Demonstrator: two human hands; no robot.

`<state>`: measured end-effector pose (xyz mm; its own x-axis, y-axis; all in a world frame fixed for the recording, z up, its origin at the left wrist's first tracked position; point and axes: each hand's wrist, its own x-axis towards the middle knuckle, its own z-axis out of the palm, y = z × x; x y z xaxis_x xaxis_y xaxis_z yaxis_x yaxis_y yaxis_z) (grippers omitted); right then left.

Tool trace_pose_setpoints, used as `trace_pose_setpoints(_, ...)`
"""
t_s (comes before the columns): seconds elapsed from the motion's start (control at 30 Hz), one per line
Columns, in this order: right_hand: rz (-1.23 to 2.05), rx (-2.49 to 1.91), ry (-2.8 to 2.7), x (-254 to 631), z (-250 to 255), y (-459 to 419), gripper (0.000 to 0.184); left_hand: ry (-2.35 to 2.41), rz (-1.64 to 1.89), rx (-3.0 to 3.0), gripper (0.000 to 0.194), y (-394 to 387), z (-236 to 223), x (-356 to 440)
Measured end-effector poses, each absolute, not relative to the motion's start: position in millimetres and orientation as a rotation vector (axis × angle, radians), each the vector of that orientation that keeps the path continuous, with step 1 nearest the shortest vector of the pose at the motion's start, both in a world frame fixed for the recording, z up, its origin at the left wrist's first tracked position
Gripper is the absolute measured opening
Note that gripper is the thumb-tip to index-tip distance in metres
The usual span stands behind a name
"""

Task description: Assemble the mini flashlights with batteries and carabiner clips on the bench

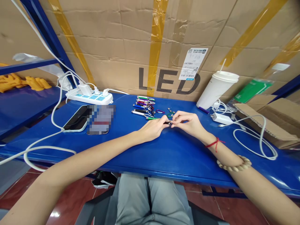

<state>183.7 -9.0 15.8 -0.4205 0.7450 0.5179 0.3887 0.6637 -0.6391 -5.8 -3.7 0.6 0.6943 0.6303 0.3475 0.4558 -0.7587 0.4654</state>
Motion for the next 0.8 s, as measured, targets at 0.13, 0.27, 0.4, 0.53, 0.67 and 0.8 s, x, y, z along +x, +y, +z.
trace_pose_setpoints(0.13,0.509,-0.840,-2.081,184.8,17.5,-8.0,0.026,0.837,0.742,2.584,0.004,-2.2,-2.3,-5.2)
trace_pose_setpoints(0.27,0.491,-0.820,-2.073,184.2,17.5,-8.4,0.028,0.813,0.800,2.600,0.005,-0.4,-5.6,-4.6)
trace_pose_setpoints(0.4,0.520,-0.873,-2.021,183.2,15.7,-9.0,0.035,0.810,0.818,2.607,0.005,0.1,-5.3,-4.0)
trace_pose_setpoints(0.53,0.557,-0.910,-1.988,182.8,14.5,-8.6,0.039,0.833,0.841,2.616,0.004,1.1,-6.3,-3.9)
trace_pose_setpoints(0.67,0.567,-0.940,-1.987,183.0,14.5,-7.9,0.042,0.842,0.868,2.626,0.005,2.5,-8.6,-3.9)
trace_pose_setpoints(0.8,0.576,-0.976,-1.982,182.7,13.7,-7.6,0.044,0.837,0.885,2.637,0.006,2.8,-9.3,-3.2)
